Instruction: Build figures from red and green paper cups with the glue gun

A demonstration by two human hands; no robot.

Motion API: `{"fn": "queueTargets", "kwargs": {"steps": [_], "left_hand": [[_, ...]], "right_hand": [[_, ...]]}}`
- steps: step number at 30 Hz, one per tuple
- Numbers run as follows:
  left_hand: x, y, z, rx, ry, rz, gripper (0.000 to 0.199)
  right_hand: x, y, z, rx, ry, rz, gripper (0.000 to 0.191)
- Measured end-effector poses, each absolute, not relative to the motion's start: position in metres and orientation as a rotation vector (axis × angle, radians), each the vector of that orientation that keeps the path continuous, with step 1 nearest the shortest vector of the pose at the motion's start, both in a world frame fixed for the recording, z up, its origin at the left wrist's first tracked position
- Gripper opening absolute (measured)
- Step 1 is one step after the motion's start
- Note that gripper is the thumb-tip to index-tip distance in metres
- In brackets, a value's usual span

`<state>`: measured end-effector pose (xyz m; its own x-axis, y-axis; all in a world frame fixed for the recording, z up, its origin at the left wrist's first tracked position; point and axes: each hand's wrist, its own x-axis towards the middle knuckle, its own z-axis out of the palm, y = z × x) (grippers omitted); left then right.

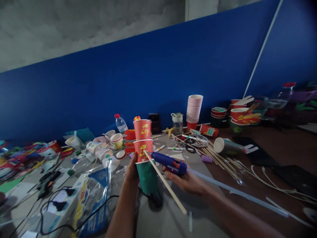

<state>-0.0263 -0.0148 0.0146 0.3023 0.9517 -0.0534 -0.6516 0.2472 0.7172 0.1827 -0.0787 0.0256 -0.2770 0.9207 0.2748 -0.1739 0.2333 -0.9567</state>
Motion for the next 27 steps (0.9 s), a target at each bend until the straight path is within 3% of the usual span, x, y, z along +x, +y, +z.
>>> {"fn": "queueTargets", "kwargs": {"steps": [12,17,23,27], "left_hand": [[-0.017,-0.006,0.009,0.684,0.582,1.339,0.046],[-0.014,-0.005,0.011,0.671,0.613,1.522,0.036],[-0.013,0.0,0.014,0.735,0.637,1.645,0.038],[-0.016,0.004,0.016,0.779,0.729,1.718,0.046]], "right_hand": [[0.181,-0.079,0.032,-0.794,-1.815,0.703,0.006],[0.182,-0.079,0.035,-0.71,-1.838,0.66,0.022],[0.189,-0.082,0.035,-0.707,-1.674,0.955,0.022],[0.196,-0.081,0.032,-0.87,-1.477,1.193,0.04]]}}
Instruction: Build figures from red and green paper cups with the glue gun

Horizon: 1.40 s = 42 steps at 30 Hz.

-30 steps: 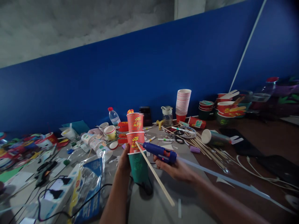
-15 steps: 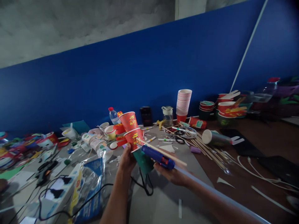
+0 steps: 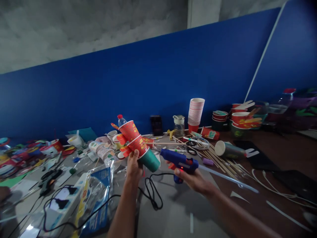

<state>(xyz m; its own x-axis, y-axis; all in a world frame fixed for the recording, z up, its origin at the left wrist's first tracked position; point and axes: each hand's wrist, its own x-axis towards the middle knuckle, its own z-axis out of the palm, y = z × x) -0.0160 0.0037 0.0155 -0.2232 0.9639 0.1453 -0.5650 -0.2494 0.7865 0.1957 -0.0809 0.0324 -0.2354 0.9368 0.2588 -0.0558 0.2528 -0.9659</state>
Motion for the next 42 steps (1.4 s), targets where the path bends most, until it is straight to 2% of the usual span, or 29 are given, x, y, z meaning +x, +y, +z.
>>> {"fn": "queueTargets", "kwargs": {"steps": [2,5,13,21,24,34,42], "left_hand": [[-0.018,0.005,0.016,0.804,0.759,1.739,0.048],[-0.019,0.006,0.016,0.833,0.769,1.778,0.048],[-0.018,0.005,0.02,0.812,0.765,1.866,0.055],[-0.014,0.003,0.021,0.796,0.728,1.887,0.054],[-0.012,0.002,0.021,0.836,0.726,1.883,0.055],[-0.005,0.0,0.02,0.901,0.717,1.852,0.055],[-0.005,0.001,0.019,0.903,0.729,1.842,0.056]], "right_hand": [[0.198,-0.078,0.033,-0.905,-1.388,1.232,0.047],[0.2,-0.075,0.033,-0.862,-1.235,1.281,0.046],[0.213,-0.087,0.017,-0.651,-0.666,1.687,0.022],[0.243,-0.105,-0.028,-0.686,-0.31,1.819,0.0],[0.252,-0.112,-0.032,-0.733,-0.29,1.893,0.008],[0.243,-0.112,-0.025,-0.785,-0.258,1.879,0.013],[0.241,-0.091,-0.024,-0.833,-0.171,1.912,0.031]]}}
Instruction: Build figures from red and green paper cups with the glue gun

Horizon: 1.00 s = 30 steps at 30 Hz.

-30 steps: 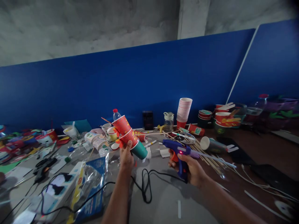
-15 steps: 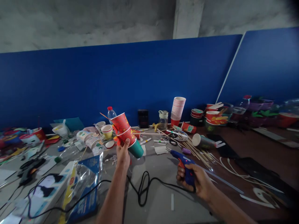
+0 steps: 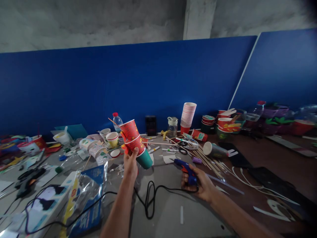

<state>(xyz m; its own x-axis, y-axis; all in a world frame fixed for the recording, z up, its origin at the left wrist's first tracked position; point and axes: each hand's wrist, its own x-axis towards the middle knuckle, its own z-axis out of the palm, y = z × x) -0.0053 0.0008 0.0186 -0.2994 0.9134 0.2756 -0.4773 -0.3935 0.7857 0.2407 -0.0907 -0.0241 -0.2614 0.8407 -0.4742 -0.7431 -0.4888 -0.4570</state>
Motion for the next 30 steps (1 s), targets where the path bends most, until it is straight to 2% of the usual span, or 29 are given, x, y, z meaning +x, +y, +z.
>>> {"fn": "queueTargets", "kwargs": {"steps": [8,15,18,22,28,30], "left_hand": [[-0.004,0.001,0.017,0.886,0.747,1.834,0.059],[-0.003,0.0,0.018,0.889,0.777,1.836,0.053],[-0.003,0.001,0.015,0.899,0.764,1.819,0.05],[-0.002,-0.001,0.013,0.923,0.728,1.757,0.049],[-0.002,-0.002,0.009,1.059,0.748,1.637,0.046],[-0.003,-0.002,0.007,1.077,0.773,1.609,0.051]], "right_hand": [[0.246,-0.088,-0.018,-1.054,-0.136,1.929,0.046],[0.256,-0.093,-0.012,-1.231,-0.349,2.082,0.059],[0.271,-0.098,-0.015,-1.421,-0.657,2.109,0.062],[0.294,-0.097,-0.014,-1.59,-1.253,1.677,0.044],[0.275,-0.076,0.024,-1.296,-1.58,0.404,0.025],[0.257,-0.067,0.033,-1.212,-1.676,0.159,0.024]]}}
